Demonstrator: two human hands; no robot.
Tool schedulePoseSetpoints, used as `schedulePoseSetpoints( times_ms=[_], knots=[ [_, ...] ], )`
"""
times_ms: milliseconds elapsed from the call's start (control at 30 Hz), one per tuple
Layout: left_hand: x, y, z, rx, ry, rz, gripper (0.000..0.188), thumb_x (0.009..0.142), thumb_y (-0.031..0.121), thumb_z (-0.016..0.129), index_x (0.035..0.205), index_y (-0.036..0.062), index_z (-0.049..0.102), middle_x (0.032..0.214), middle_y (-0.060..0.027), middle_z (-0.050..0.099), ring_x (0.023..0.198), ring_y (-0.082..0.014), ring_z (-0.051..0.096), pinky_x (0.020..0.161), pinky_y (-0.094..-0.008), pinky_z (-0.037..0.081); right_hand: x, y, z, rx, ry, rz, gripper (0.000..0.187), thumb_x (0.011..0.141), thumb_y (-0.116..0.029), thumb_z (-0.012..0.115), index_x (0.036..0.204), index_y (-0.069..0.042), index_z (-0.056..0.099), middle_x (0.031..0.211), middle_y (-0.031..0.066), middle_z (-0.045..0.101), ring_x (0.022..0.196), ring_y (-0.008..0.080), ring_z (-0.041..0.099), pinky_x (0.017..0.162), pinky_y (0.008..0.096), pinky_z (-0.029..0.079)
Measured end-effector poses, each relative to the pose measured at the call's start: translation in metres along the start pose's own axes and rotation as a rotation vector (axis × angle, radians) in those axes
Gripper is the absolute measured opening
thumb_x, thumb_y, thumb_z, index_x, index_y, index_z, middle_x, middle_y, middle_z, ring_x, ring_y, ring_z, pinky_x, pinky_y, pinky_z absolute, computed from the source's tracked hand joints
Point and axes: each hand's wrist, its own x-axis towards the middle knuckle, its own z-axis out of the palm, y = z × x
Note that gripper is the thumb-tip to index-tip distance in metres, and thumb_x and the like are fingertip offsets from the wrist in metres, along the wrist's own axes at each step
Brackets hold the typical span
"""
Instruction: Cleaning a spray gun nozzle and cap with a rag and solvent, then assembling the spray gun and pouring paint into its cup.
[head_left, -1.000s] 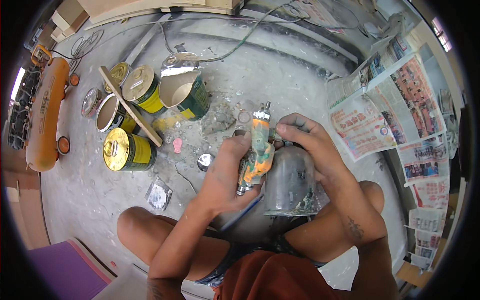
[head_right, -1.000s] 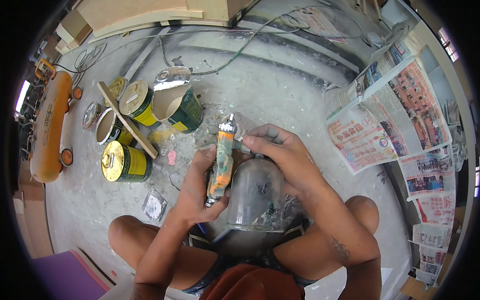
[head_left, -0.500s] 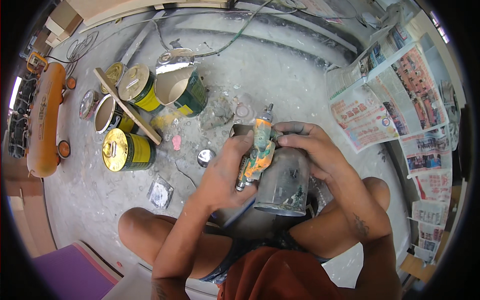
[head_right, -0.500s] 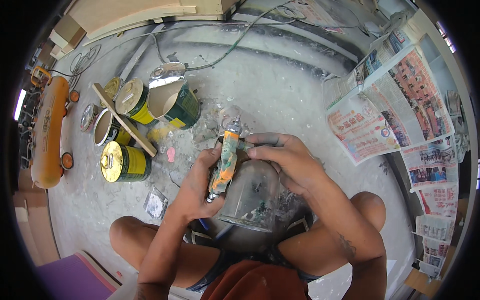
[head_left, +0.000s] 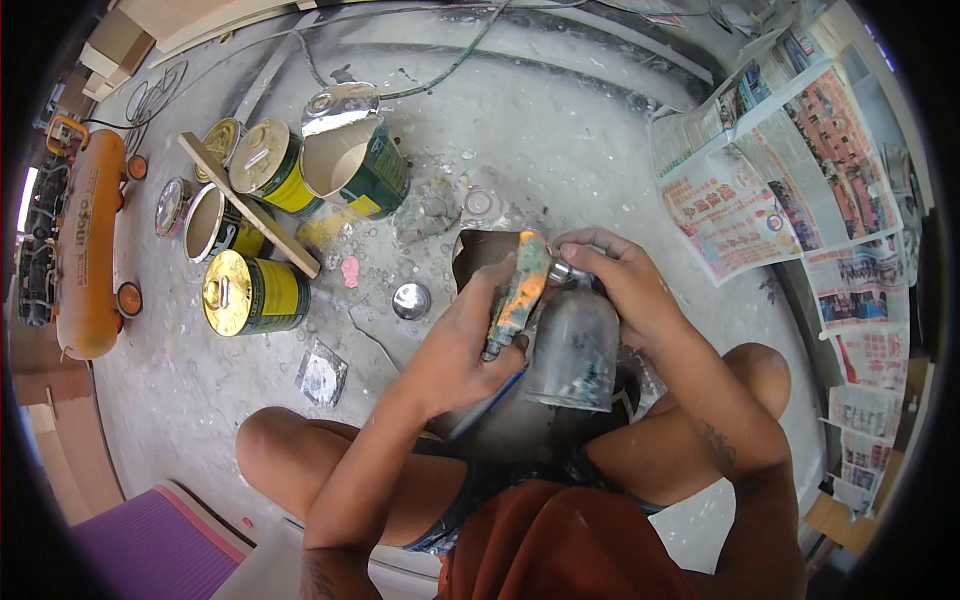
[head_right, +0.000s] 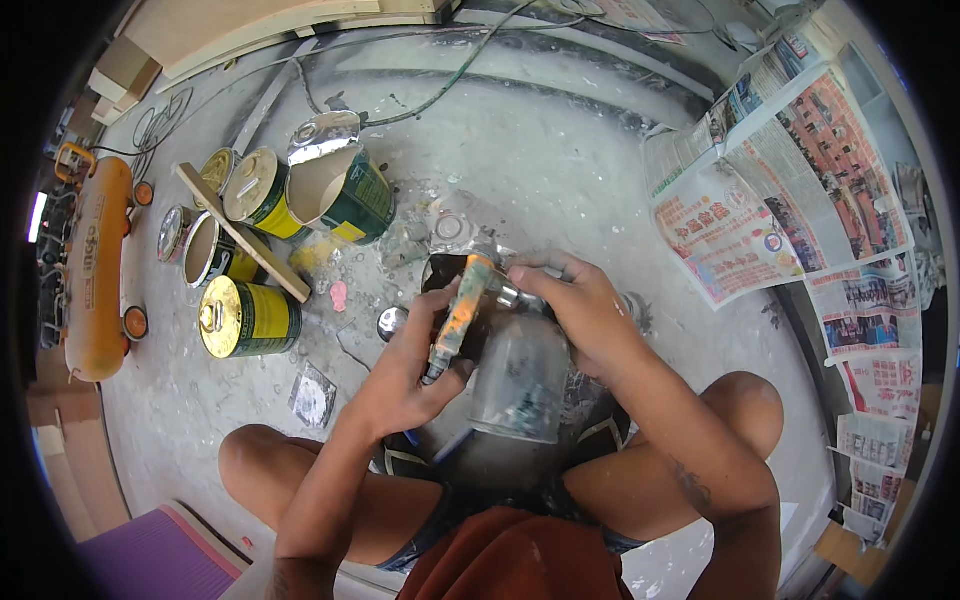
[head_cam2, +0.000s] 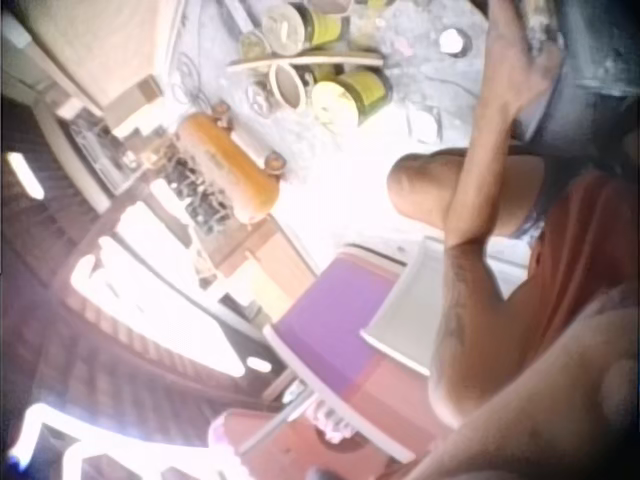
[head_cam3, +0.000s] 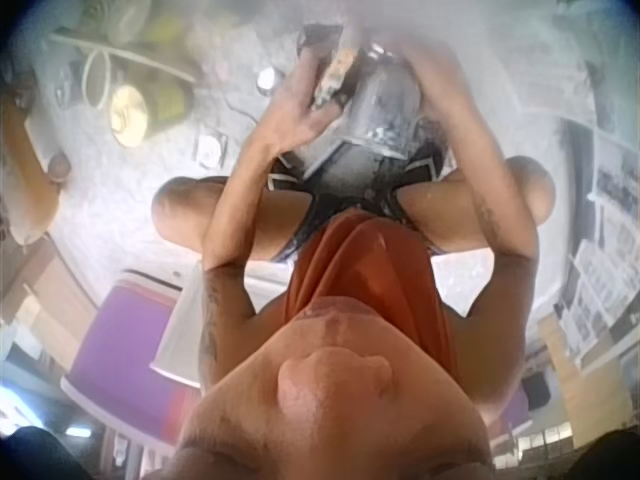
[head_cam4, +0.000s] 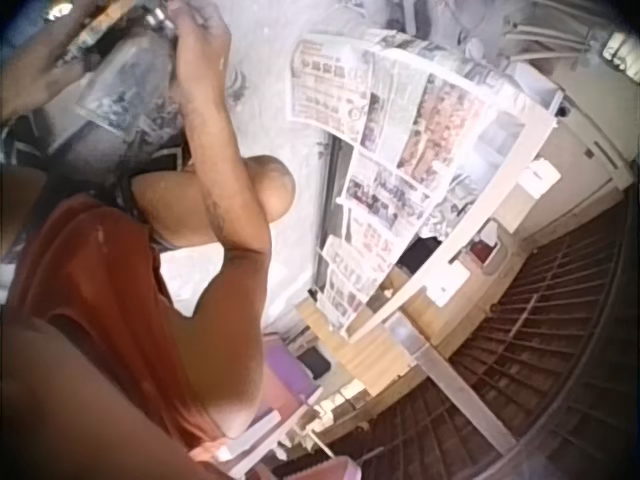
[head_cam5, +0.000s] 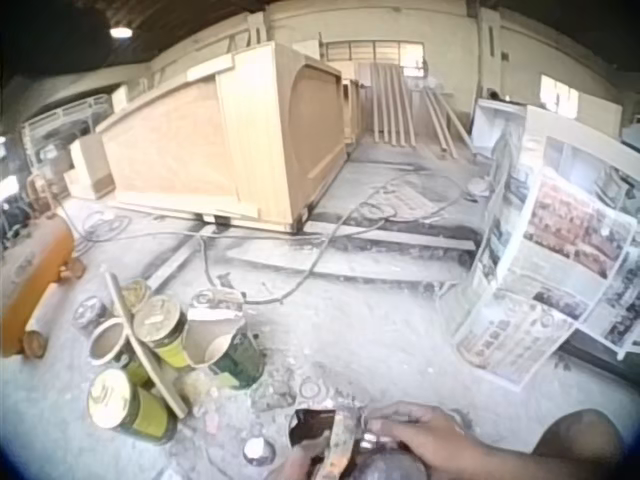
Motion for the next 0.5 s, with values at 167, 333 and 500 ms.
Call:
schedulePoseSetpoints(
  times_ms=[167, 333, 500],
  knots=[
    [0.0, 0.001, -0.006, 0.274, -0.072, 0.102, 0.084, 0.072, 0.007, 0.073, 0.142, -0.0052, 0.028, 0.142, -0.0283, 0.041, 0.133, -0.0412, 0.043, 0.11, -0.0425, 0.035, -0.004, -0.007, 0.001, 0.073, -0.03, 0.141, 0.036, 0.092, -0.025, 0.068, 0.115, 0.003, 0.062, 0.096, 0.0116, 0.068, 0.076, 0.0173, 0.069, 0.066, 0.0309, 0.059],
    [-0.003, -0.009, -0.002, 0.165, -0.07, 0.126, 0.099, 0.07, 0.02, 0.085, 0.144, -0.004, 0.023, 0.139, -0.0271, 0.042, 0.132, -0.0413, 0.043, 0.109, -0.0424, 0.039, -0.016, -0.022, 0.014, 0.05, -0.009, 0.257, 0.04, 0.091, -0.034, 0.07, 0.113, -0.001, 0.063, 0.092, 0.0097, 0.068, 0.075, 0.0173, 0.069, 0.066, 0.0311, 0.059],
    [-0.005, -0.019, 0.017, 0.003, -0.004, 0.059, 0.117, 0.061, 0.03, 0.094, 0.145, -0.0036, 0.019, 0.142, -0.0275, 0.04, 0.136, -0.0366, 0.042, 0.112, -0.042, 0.035, -0.008, -0.004, 0.004, 0.127, -0.039, 0.204, 0.037, 0.09, -0.032, 0.072, 0.109, -0.003, 0.063, 0.091, 0.0088, 0.067, 0.076, 0.0163, 0.069, 0.065, 0.032, 0.059]
  ],
)
